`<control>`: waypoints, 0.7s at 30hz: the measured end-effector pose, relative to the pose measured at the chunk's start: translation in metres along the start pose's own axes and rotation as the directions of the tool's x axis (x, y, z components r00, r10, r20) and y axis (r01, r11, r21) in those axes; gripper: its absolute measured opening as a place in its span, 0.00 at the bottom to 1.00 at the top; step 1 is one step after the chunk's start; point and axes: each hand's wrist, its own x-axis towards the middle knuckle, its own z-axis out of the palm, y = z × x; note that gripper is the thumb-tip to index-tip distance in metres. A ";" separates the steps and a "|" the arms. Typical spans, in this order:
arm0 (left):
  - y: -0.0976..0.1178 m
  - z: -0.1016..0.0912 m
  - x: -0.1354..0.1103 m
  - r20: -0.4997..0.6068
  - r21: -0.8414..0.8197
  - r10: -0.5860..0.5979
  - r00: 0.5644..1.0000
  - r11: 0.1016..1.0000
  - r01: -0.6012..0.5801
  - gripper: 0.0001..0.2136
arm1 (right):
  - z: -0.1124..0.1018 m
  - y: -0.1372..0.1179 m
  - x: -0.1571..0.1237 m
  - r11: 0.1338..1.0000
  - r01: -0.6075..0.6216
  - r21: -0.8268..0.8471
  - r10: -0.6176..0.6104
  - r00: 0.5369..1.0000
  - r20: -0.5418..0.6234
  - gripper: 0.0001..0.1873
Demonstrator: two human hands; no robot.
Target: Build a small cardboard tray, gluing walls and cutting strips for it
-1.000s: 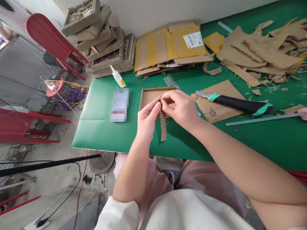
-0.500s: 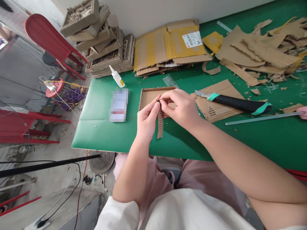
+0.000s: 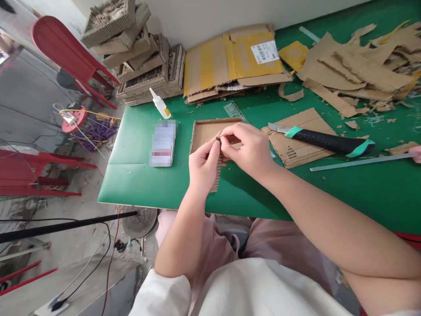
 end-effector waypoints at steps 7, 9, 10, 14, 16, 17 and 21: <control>-0.005 0.000 0.000 -0.066 0.007 0.036 0.997 0.999 -0.036 0.15 | -0.002 -0.003 0.001 0.999 0.004 0.036 -0.005 1.000 0.014 0.07; -0.006 0.000 -0.001 -0.112 0.096 0.114 0.987 0.990 -0.103 0.15 | -0.001 -0.002 0.000 1.000 0.025 -0.014 -0.025 1.000 0.004 0.07; -0.007 0.000 -0.001 -0.128 0.140 0.157 0.979 0.980 -0.139 0.15 | -0.001 -0.002 -0.001 0.999 0.033 -0.040 -0.033 0.999 -0.004 0.07; -0.006 0.001 -0.002 -0.119 0.260 0.284 0.952 0.934 -0.246 0.14 | 0.001 -0.002 -0.003 0.987 0.057 -0.150 -0.059 0.998 -0.007 0.09; -0.006 0.002 -0.002 -0.114 0.274 0.297 0.948 0.927 -0.257 0.13 | 0.002 -0.003 -0.004 0.976 0.057 -0.208 -0.056 0.998 0.015 0.11; -0.005 0.002 -0.003 -0.115 0.269 0.284 0.952 0.931 -0.246 0.13 | 0.002 -0.003 -0.004 0.971 0.060 -0.232 -0.056 0.998 0.024 0.13; -0.006 0.003 -0.004 -0.121 0.215 0.196 0.973 0.962 -0.167 0.15 | 0.003 -0.002 -0.003 0.963 0.062 -0.263 -0.055 0.998 0.035 0.15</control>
